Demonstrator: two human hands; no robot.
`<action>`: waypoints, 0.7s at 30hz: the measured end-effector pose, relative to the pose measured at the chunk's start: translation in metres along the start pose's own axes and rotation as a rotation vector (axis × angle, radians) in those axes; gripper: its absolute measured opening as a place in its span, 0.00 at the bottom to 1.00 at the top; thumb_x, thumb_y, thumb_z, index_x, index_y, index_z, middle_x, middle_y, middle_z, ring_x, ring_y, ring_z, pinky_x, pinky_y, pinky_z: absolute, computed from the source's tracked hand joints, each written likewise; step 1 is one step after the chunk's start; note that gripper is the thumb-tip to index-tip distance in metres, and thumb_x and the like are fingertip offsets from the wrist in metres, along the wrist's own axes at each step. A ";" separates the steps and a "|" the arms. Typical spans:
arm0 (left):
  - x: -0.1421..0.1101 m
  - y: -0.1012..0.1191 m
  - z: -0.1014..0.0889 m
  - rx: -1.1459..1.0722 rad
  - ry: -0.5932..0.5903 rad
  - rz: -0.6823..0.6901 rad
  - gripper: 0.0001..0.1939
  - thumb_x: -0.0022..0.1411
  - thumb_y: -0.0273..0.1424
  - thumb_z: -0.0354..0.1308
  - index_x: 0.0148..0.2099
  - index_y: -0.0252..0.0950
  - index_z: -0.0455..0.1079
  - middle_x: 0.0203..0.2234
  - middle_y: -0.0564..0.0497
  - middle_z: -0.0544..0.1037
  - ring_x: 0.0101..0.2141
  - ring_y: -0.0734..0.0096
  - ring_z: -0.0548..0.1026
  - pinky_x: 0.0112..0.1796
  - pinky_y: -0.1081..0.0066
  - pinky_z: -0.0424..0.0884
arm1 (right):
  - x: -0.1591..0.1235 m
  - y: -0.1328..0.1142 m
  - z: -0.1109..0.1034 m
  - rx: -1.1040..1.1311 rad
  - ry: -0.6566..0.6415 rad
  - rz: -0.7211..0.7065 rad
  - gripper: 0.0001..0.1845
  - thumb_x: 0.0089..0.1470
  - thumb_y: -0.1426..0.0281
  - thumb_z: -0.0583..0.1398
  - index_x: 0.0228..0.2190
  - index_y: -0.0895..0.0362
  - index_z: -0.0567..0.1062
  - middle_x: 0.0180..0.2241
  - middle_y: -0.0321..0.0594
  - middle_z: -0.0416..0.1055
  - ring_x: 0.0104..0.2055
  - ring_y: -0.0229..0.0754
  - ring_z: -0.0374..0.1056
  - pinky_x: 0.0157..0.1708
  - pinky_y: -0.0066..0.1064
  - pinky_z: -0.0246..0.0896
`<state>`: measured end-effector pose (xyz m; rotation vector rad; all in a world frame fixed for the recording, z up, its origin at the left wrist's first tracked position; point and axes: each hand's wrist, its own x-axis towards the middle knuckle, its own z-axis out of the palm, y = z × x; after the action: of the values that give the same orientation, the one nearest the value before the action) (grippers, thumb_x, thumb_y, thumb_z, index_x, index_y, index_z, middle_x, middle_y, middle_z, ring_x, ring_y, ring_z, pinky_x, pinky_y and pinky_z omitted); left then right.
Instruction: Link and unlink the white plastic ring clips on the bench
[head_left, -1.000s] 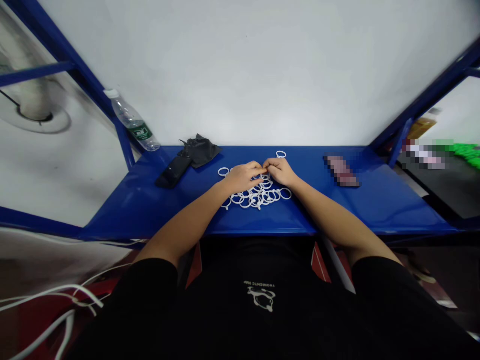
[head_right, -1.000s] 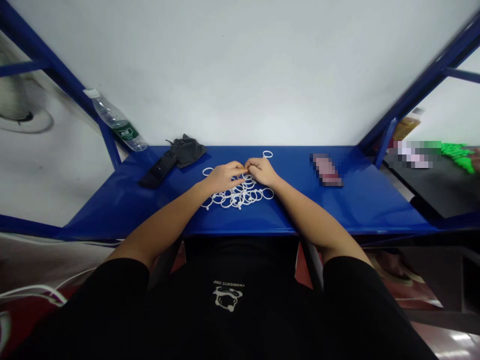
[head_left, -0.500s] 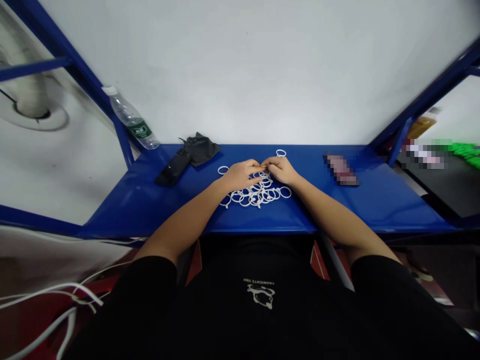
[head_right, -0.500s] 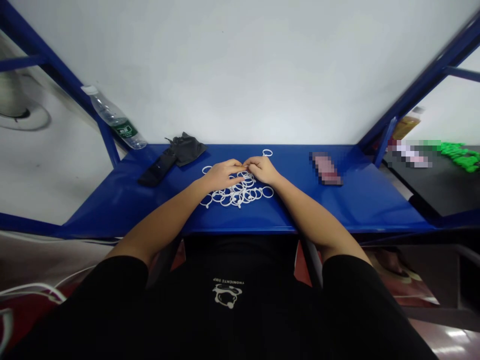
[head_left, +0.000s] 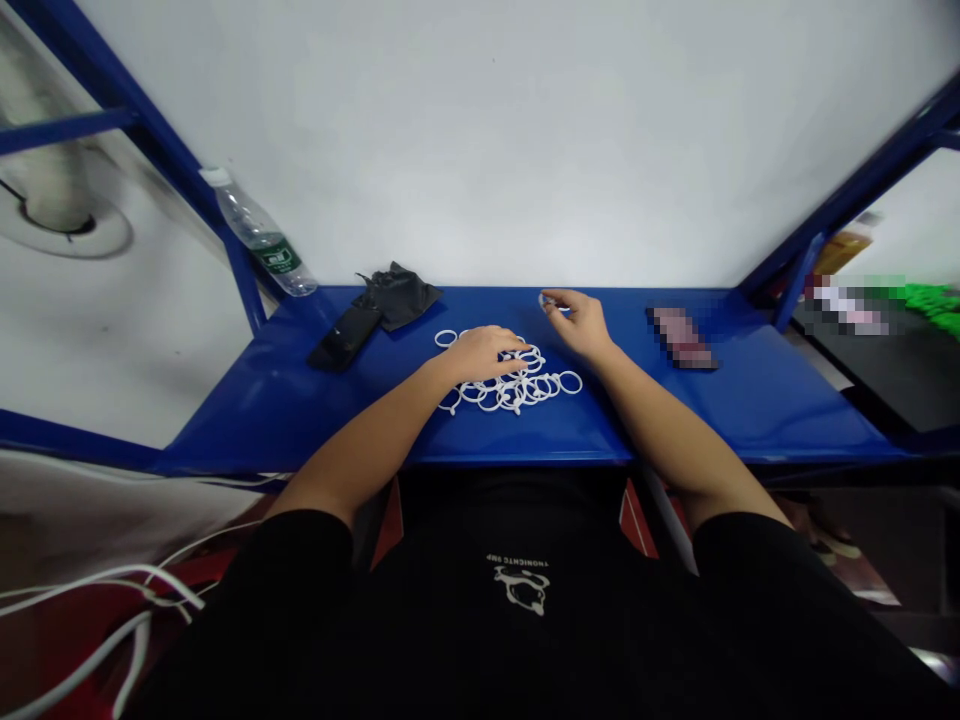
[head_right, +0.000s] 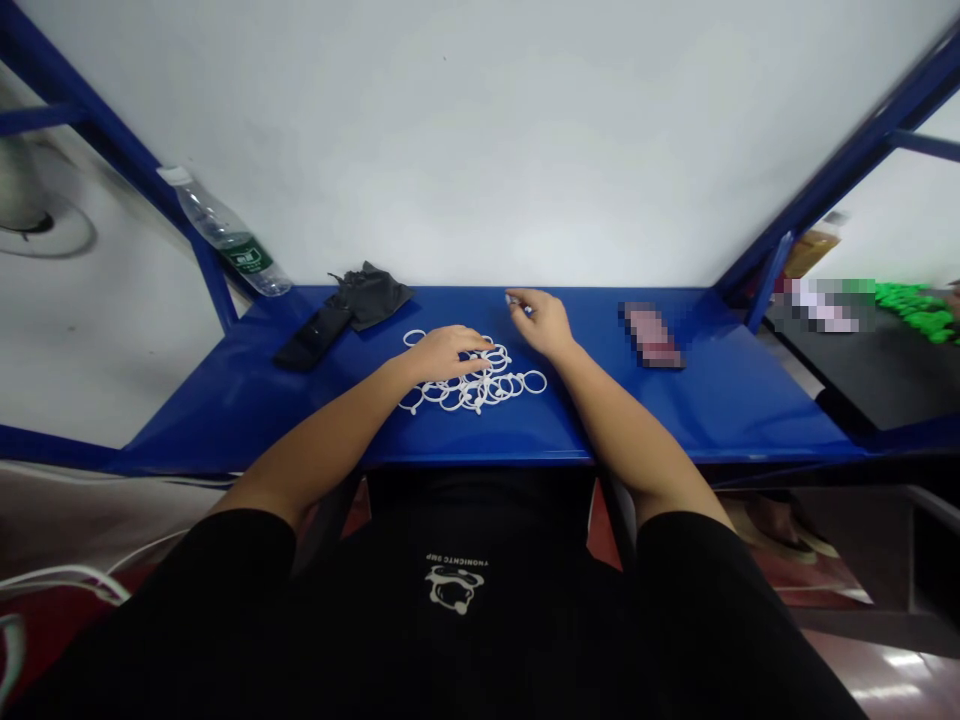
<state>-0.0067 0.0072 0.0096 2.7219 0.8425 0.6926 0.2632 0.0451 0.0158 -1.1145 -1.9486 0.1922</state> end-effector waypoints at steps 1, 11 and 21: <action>0.000 0.000 0.000 0.002 -0.004 -0.002 0.16 0.76 0.43 0.65 0.59 0.45 0.84 0.54 0.45 0.87 0.55 0.55 0.83 0.55 0.56 0.79 | 0.002 0.007 -0.003 -0.035 0.032 0.006 0.19 0.66 0.65 0.60 0.52 0.54 0.87 0.48 0.48 0.87 0.50 0.57 0.80 0.57 0.50 0.74; 0.003 -0.006 0.004 0.031 -0.018 -0.024 0.14 0.77 0.37 0.61 0.58 0.43 0.84 0.51 0.45 0.87 0.52 0.56 0.82 0.55 0.55 0.78 | 0.008 0.046 -0.015 -0.270 0.029 0.155 0.19 0.58 0.69 0.64 0.49 0.57 0.88 0.49 0.56 0.85 0.52 0.64 0.77 0.59 0.58 0.70; 0.004 -0.017 0.009 0.039 0.035 -0.026 0.16 0.73 0.29 0.59 0.56 0.45 0.85 0.39 0.50 0.87 0.43 0.60 0.82 0.51 0.57 0.78 | 0.002 0.007 0.001 -0.031 -0.204 -0.108 0.16 0.62 0.65 0.63 0.47 0.55 0.87 0.48 0.50 0.85 0.51 0.58 0.78 0.59 0.53 0.71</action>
<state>-0.0073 0.0227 -0.0022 2.7357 0.9076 0.7276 0.2662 0.0510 0.0124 -1.0390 -2.1938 0.2257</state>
